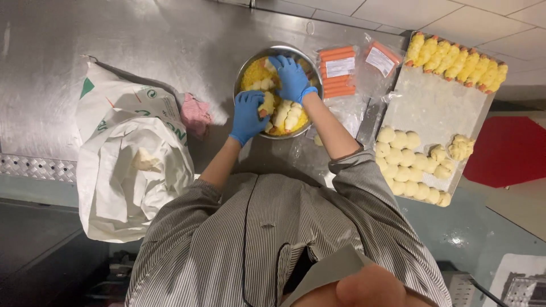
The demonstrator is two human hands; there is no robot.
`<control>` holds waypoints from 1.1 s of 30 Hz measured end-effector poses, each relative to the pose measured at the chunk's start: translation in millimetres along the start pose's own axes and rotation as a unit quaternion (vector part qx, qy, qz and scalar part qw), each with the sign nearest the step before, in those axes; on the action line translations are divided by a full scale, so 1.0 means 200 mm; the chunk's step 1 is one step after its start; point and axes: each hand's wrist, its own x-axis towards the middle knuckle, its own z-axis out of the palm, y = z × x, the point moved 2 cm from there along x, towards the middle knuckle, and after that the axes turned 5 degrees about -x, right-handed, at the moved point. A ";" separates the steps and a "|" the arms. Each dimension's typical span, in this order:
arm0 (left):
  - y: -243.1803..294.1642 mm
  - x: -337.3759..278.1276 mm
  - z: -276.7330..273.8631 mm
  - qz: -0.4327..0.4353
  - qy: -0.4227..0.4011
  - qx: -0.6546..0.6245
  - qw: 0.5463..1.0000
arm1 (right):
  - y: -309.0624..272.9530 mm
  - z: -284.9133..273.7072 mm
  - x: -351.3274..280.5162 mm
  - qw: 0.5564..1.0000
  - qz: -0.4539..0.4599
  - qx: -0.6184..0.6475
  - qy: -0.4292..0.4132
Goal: Wrapping individual sausages in dough and coating them with breadcrumbs.
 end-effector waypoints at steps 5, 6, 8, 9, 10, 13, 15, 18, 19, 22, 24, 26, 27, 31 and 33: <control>-0.08 -0.13 0.12 0.003 0.084 0.007 0.996 | 0.17 0.22 0.02 0.986 0.073 0.076 -0.129; -0.09 -0.14 0.13 0.003 0.100 0.018 0.995 | 0.18 0.24 0.01 0.978 0.069 0.089 -0.174; -0.07 -0.12 0.10 -0.001 0.104 0.015 0.994 | 0.11 0.12 0.01 0.982 0.052 0.032 -0.181; -0.06 -0.12 0.09 -0.005 0.109 0.012 0.994 | 0.08 0.07 0.01 0.982 0.035 -0.025 -0.186; -0.06 -0.13 0.10 -0.004 0.107 0.011 0.994 | 0.12 0.17 0.00 0.981 0.037 -0.024 -0.187; -0.06 -0.11 0.10 -0.020 0.099 0.021 0.995 | 0.20 0.35 0.04 0.993 0.027 -0.075 -0.091; -0.05 -0.11 0.09 -0.020 0.106 0.030 0.994 | 0.20 0.37 0.03 0.989 0.080 0.063 -0.103; -0.04 -0.12 0.08 -0.020 0.111 0.005 0.994 | 0.12 0.17 -0.01 0.962 0.111 0.157 -0.193; -0.05 -0.12 0.08 -0.016 0.108 0.004 0.994 | 0.11 0.13 -0.01 0.962 0.114 0.158 -0.189; -0.06 -0.11 0.09 -0.036 0.094 -0.012 0.995 | 0.09 0.12 -0.03 0.986 0.053 0.053 -0.151; -0.05 -0.10 0.08 -0.044 0.087 -0.007 0.995 | 0.13 0.26 -0.03 0.996 0.045 -0.011 -0.071; -0.07 -0.09 0.08 -0.033 0.087 -0.009 0.996 | 0.18 0.32 -0.03 0.993 0.071 0.030 -0.089; -0.08 -0.08 0.08 -0.026 0.087 -0.012 0.996 | 0.21 0.35 -0.03 0.987 0.096 0.071 -0.110; -0.09 -0.06 0.08 -0.012 0.064 -0.021 0.998 | 0.17 0.25 -0.09 0.984 0.103 0.064 -0.128; -0.09 -0.05 0.09 -0.013 0.055 -0.022 0.998 | 0.13 0.20 -0.13 0.987 0.100 -0.059 -0.114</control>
